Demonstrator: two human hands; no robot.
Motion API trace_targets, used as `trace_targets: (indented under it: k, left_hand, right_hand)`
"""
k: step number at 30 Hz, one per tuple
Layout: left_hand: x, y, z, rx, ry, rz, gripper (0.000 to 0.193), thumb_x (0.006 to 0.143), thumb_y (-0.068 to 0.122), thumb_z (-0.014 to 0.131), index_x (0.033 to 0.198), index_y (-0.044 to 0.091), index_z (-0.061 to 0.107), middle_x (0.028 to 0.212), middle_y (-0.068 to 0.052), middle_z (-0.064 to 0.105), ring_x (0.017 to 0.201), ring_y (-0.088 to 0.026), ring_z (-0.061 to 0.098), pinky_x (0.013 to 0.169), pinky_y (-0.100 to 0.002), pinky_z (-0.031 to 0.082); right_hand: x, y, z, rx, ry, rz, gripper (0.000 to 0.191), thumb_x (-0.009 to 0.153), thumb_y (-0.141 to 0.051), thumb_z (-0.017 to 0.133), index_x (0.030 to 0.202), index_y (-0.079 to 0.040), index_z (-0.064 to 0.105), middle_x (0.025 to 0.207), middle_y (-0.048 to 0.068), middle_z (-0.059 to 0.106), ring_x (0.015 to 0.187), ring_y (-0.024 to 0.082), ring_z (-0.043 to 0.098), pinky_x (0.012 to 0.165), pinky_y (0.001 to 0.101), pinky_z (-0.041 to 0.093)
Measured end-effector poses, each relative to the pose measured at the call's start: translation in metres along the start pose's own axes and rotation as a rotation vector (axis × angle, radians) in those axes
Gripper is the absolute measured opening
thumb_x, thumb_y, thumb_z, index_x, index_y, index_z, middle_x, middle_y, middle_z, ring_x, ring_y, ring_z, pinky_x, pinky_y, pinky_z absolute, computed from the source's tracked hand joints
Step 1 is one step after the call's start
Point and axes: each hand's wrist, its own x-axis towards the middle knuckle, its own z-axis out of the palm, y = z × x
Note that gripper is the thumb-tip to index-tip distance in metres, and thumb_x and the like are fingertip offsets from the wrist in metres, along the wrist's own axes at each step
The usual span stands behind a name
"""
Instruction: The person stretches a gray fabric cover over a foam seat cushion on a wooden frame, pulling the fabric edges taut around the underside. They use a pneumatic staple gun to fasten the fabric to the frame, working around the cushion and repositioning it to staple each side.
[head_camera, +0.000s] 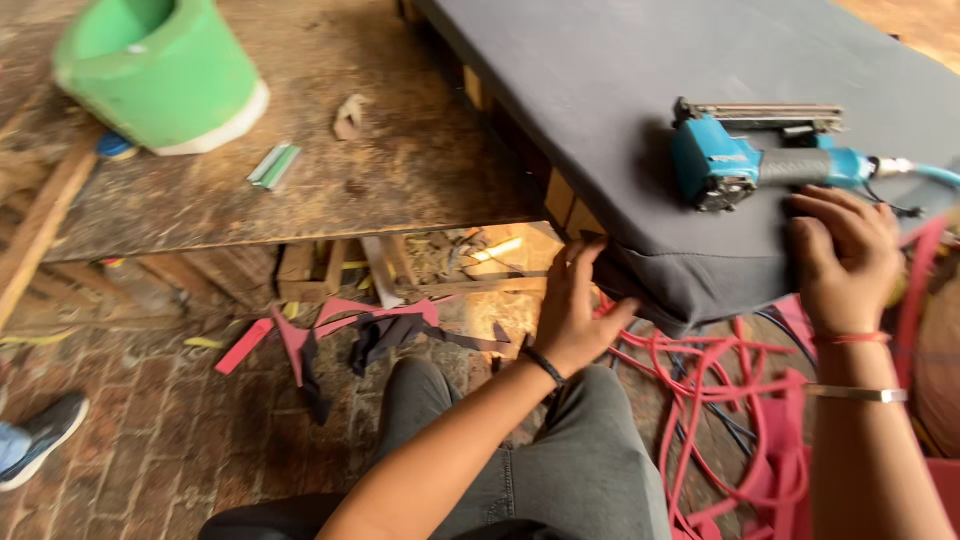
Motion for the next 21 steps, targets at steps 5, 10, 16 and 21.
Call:
trace_targets:
  k: [5, 10, 16, 21]
  left_hand:
    - [0.012, -0.006, -0.006, 0.163, 0.082, 0.077, 0.055, 0.068, 0.006, 0.076, 0.120, 0.009, 0.059, 0.142, -0.025, 0.049, 0.132, -0.043, 0.048, 0.100, -0.044, 0.051]
    - [0.001, 0.019, -0.026, 0.181, -0.049, 0.249, 0.025, 0.078, -0.007, 0.063, 0.094, 0.012, 0.066, 0.103, -0.003, 0.071, 0.107, -0.028, 0.067, 0.096, -0.041, 0.053]
    - [-0.034, 0.062, -0.049, -0.157, -0.413, 0.438, 0.017, 0.083, 0.001, 0.067, 0.096, 0.012, 0.068, 0.096, -0.004, 0.069, 0.090, -0.026, 0.069, 0.083, -0.036, 0.053]
    - [-0.008, 0.033, -0.052, -0.642, -0.213, -0.130, 0.018, 0.100, 0.023, 0.060, 0.107, 0.011, 0.070, 0.097, -0.001, 0.071, 0.079, -0.012, 0.068, 0.074, -0.028, 0.059]
  right_hand:
    - [-0.021, -0.058, 0.008, -0.089, -0.102, -0.033, 0.031, 0.097, -0.029, 0.072, 0.126, -0.017, 0.076, 0.140, 0.008, 0.069, 0.139, 0.028, 0.055, 0.126, 0.0484, 0.026]
    - [-0.015, -0.113, 0.009, -0.091, -0.117, -0.091, 0.059, 0.084, -0.045, 0.076, 0.133, -0.014, 0.068, 0.144, 0.016, 0.059, 0.137, 0.036, 0.050, 0.122, 0.0538, 0.023]
    - [-0.019, -0.135, 0.018, -0.221, -0.158, -0.194, 0.046, 0.076, -0.036, 0.082, 0.116, -0.012, 0.076, 0.136, 0.013, 0.065, 0.133, 0.037, 0.055, 0.119, 0.0550, 0.025]
    - [-0.025, -0.122, 0.035, -0.140, -0.042, -0.128, 0.008, 0.084, -0.020, 0.081, 0.090, -0.017, 0.076, 0.124, 0.003, 0.069, 0.132, 0.028, 0.059, 0.125, 0.0501, 0.025]
